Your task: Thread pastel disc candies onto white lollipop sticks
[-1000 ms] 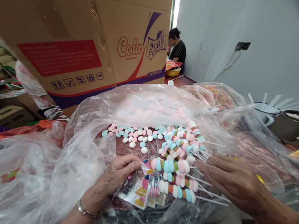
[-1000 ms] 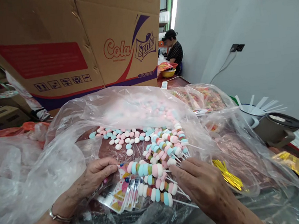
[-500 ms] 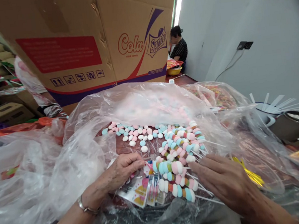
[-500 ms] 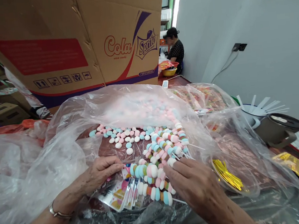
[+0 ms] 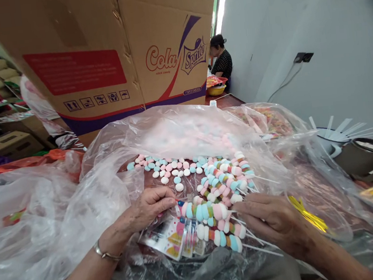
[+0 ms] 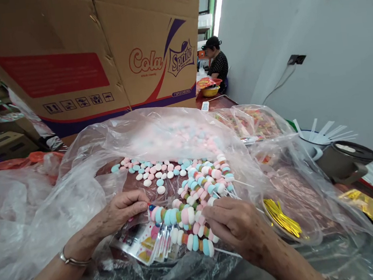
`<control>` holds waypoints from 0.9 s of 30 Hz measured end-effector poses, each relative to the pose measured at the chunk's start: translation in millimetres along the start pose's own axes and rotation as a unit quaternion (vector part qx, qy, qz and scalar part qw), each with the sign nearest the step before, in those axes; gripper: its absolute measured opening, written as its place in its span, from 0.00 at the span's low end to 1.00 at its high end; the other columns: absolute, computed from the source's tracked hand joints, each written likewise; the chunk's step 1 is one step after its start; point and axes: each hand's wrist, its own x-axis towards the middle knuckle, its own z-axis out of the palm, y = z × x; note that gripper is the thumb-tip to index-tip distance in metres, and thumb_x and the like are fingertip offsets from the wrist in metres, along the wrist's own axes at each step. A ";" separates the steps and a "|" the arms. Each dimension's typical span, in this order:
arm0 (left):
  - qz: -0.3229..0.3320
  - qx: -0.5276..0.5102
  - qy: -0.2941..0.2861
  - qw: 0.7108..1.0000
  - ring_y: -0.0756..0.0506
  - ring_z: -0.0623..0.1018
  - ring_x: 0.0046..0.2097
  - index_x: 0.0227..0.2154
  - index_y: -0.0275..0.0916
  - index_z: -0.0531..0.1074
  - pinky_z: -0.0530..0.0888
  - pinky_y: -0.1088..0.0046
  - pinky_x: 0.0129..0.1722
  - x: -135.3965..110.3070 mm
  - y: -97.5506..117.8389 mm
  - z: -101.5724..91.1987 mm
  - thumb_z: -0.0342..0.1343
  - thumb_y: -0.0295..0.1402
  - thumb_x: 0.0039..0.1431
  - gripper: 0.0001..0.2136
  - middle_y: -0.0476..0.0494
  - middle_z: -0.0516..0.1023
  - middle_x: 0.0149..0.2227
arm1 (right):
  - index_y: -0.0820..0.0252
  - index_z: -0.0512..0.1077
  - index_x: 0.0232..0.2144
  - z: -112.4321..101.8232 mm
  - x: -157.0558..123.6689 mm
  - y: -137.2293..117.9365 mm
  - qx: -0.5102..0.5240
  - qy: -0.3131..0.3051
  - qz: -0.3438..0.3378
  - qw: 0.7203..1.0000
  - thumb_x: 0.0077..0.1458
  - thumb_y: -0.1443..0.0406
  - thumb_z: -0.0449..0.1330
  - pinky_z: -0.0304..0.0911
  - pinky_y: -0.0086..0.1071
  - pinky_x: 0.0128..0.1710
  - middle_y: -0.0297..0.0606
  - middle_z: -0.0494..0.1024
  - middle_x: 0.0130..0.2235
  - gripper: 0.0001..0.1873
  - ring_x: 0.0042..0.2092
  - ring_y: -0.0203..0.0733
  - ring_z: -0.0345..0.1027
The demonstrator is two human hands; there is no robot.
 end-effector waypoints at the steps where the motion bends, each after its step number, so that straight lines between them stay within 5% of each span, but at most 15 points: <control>1: 0.002 -0.001 -0.006 1.000 0.54 0.61 0.21 0.26 0.36 0.72 0.57 0.80 0.19 0.1 0.2 -0.1 0.56 0.44 0.58 0.15 0.55 0.64 0.19 | 0.57 0.77 0.38 2.0 0.8 0.4 0.010 -0.007 0.006 1.000 0.66 0.66 0.50 0.64 0.26 0.32 0.37 0.79 0.29 0.15 0.31 0.36 0.73; 17: -0.014 -0.016 -0.020 1.000 0.54 0.62 0.22 0.27 0.37 0.70 0.60 0.80 0.20 -0.6 5.6 -2.4 0.57 0.44 0.58 0.14 0.55 0.64 0.22 | 0.58 0.78 0.38 4.5 2.9 -0.1 0.014 0.006 0.034 0.999 0.66 0.66 0.50 0.68 0.28 0.37 0.39 0.82 0.35 0.16 0.36 0.39 0.76; 22: -0.015 -0.005 -0.032 0.999 0.54 0.61 0.21 0.27 0.38 0.69 0.60 0.79 0.20 -1.0 8.6 -4.2 0.56 0.45 0.59 0.15 0.56 0.63 0.20 | 0.57 0.78 0.33 6.2 5.7 -3.2 0.054 -0.040 0.064 0.996 0.64 0.67 0.51 0.67 0.26 0.31 0.34 0.81 0.30 0.16 0.30 0.37 0.75; 27: -0.025 0.043 -0.056 0.997 0.52 0.65 0.23 0.30 0.38 0.70 0.61 0.79 0.22 -1.2 10.0 -6.6 0.54 0.43 0.62 0.13 0.54 0.66 0.23 | 0.56 0.77 0.31 10.8 6.5 -4.3 0.052 -0.010 0.066 0.996 0.64 0.67 0.50 0.66 0.26 0.29 0.34 0.81 0.29 0.16 0.31 0.37 0.75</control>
